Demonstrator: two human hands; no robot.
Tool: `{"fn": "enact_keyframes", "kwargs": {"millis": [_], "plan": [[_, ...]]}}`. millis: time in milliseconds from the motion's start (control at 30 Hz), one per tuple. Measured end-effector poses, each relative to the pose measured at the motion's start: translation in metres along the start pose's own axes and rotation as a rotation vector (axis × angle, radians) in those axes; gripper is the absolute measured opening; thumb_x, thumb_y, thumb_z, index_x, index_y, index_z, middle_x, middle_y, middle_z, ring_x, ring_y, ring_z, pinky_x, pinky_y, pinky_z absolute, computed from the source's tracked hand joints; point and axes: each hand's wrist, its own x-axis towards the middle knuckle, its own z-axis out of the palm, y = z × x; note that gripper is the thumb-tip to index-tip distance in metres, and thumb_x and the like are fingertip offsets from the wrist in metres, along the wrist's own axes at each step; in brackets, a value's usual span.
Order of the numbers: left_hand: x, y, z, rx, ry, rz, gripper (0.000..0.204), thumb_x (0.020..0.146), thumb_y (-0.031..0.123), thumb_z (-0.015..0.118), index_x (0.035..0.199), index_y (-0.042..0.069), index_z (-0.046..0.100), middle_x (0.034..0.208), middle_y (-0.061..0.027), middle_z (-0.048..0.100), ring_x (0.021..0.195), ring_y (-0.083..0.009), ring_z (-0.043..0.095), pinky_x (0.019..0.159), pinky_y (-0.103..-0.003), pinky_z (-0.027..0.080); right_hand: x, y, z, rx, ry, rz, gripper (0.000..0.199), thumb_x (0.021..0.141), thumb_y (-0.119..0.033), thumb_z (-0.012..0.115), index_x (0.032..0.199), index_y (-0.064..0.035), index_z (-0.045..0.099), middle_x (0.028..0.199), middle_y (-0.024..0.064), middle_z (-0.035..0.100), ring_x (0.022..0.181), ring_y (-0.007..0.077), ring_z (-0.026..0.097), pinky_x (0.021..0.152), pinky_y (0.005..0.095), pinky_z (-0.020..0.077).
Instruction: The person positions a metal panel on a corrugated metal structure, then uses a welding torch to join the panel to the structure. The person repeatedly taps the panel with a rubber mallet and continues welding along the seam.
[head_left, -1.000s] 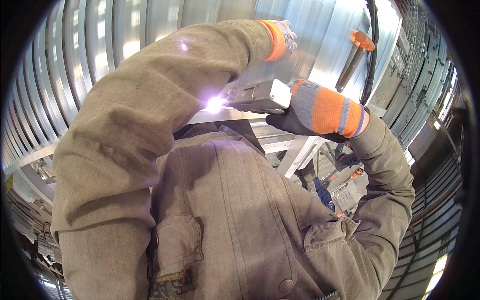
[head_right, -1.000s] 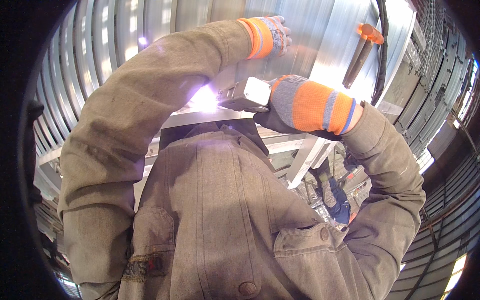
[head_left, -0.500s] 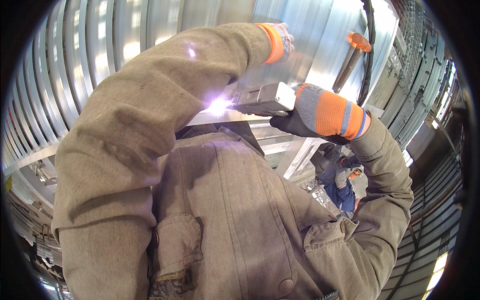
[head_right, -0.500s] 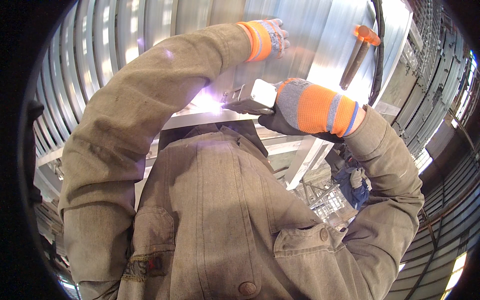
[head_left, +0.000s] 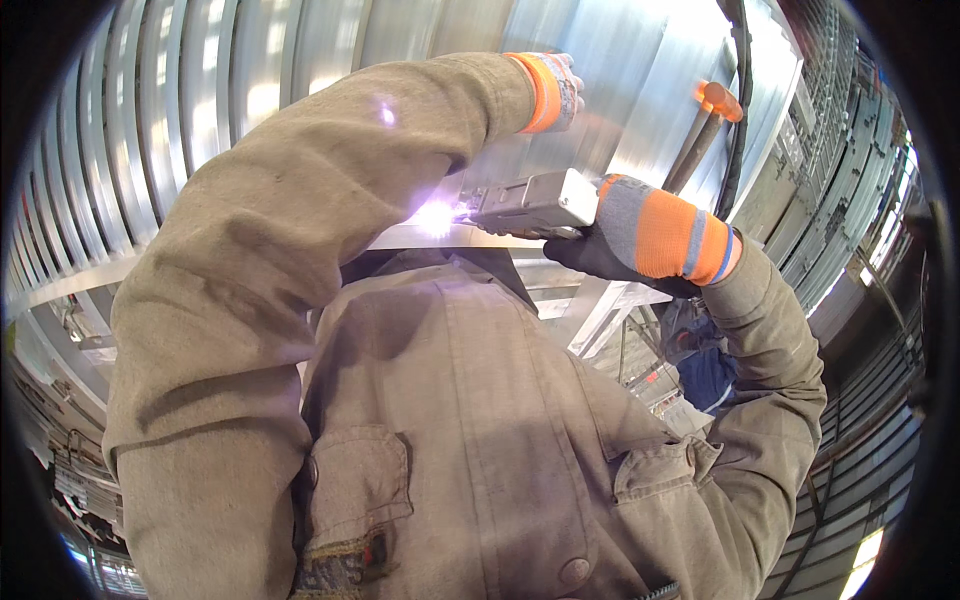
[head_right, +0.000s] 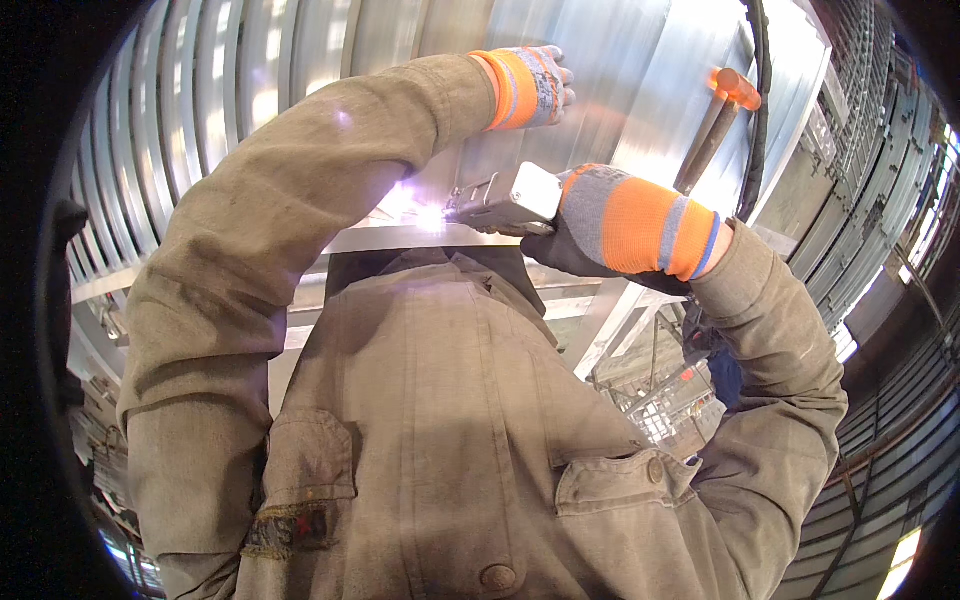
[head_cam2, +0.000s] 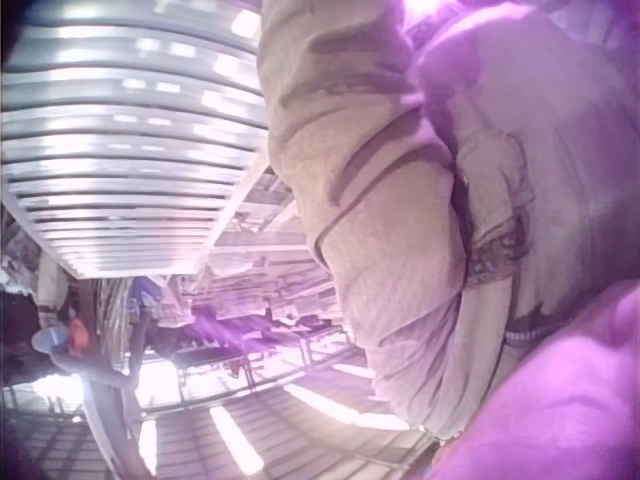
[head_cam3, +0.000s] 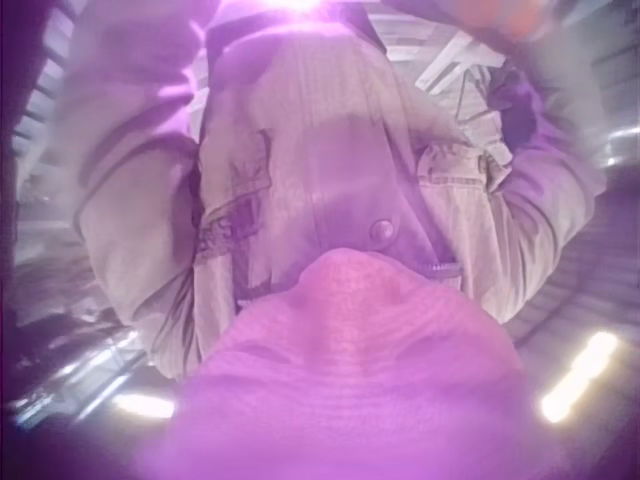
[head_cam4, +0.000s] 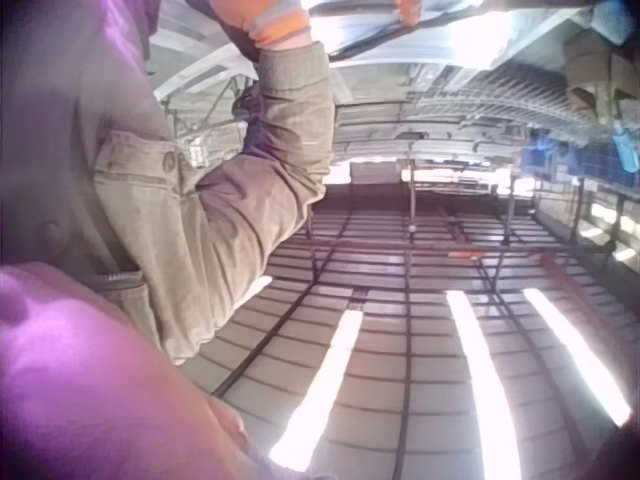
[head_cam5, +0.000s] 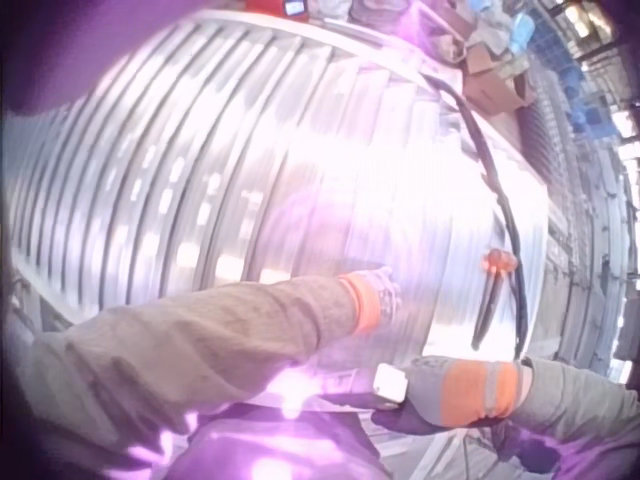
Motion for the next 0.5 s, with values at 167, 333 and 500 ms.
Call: {"fn": "enact_keyframes", "kwargs": {"millis": [167, 333, 500], "plan": [[0.003, -0.001, 0.0, -0.017, 0.029, -0.028, 0.028, 0.098, 0.022, 0.084, 0.126, 0.027, 0.08, 0.138, 0.0058, 0.074, 0.14, -0.0189, 0.066, 0.125, -0.04, 0.046, -0.004, 0.006, 0.002, 0.103, 0.035, -0.06, 0.044, 0.105, -0.027, 0.077, 0.147, -0.0143, 0.074, 0.117, 0.0165, 0.084, 0.1, 0.0344, 0.08, 0.09, 0.0442, 0.0638], [0.002, -0.001, 0.004, 0.048, 0.051, 0.003, 0.026, 0.096, 0.021, 0.085, 0.121, 0.024, 0.08, 0.136, 0.0038, 0.074, 0.139, -0.0203, 0.067, 0.125, -0.041, 0.048, -0.02, 0.015, -0.002, 0.122, 0.021, -0.071, 0.046, 0.104, -0.021, 0.08, 0.148, -0.0097, 0.073, 0.121, 0.0152, 0.085, 0.101, 0.0286, 0.08, 0.092, 0.0414, 0.0629], [-0.001, -0.001, 0.003, 0.037, 0.072, 0.014, 0.03, 0.098, 0.019, 0.084, 0.128, 0.025, 0.079, 0.14, 0.0038, 0.073, 0.141, -0.0219, 0.066, 0.122, -0.04, 0.05, -0.056, 0.029, -0.003, 0.265, 0.153, -0.073, 0.047, 0.103, -0.019, 0.084, 0.147, -0.0054, 0.074, 0.12, 0.0144, 0.084, 0.101, 0.0232, 0.077, 0.09, 0.0388, 0.0622]]}}
